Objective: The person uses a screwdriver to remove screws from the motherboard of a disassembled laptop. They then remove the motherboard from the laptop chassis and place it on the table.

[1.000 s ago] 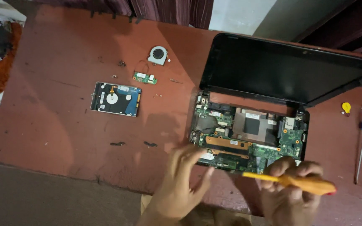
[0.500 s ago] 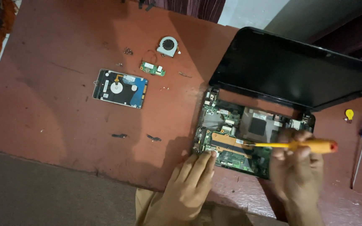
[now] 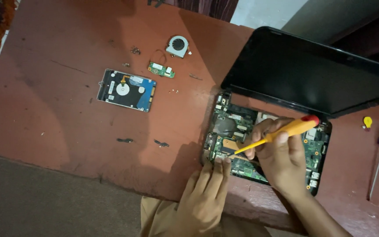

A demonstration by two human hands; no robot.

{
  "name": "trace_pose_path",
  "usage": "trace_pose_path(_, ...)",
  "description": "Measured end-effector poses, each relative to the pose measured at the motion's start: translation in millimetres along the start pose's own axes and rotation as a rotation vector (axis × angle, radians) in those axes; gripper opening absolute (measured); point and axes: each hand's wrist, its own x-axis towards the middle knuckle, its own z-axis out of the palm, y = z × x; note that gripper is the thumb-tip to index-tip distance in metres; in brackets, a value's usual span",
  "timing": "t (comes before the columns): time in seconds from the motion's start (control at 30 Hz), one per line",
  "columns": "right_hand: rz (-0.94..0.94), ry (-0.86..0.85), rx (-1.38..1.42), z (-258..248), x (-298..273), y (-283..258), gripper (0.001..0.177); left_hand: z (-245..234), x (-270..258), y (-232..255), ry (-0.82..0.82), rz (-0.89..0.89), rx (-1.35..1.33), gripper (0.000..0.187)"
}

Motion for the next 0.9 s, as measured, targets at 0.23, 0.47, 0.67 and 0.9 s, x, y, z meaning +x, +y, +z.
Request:
trace_pose_path(0.23, -0.175, -0.082, -0.504, 5.2, 4.2, 9.8, 0.020, 8.0, -2.1, 5.1, 0.088, -0.013, 0.073, 0.036)
trace_pose_path(0.47, -0.271, -0.102, -0.678, 2.9, -1.9, 15.2, 0.021, -0.1, 1.7, 4.9, 0.082, -0.016, 0.099, 0.039)
trace_pose_path(0.67, -0.286, -0.141, -0.681, 1.2, -5.2, 19.8, 0.019, -0.2, 2.7, 4.9, 0.089, -0.014, 0.088, 0.040)
trace_pose_path(0.9, -0.287, -0.162, -0.675, -1.0, -7.6, 22.4, 0.016, 3.1, 1.6, 6.3, 0.104, -0.024, 0.065, 0.042)
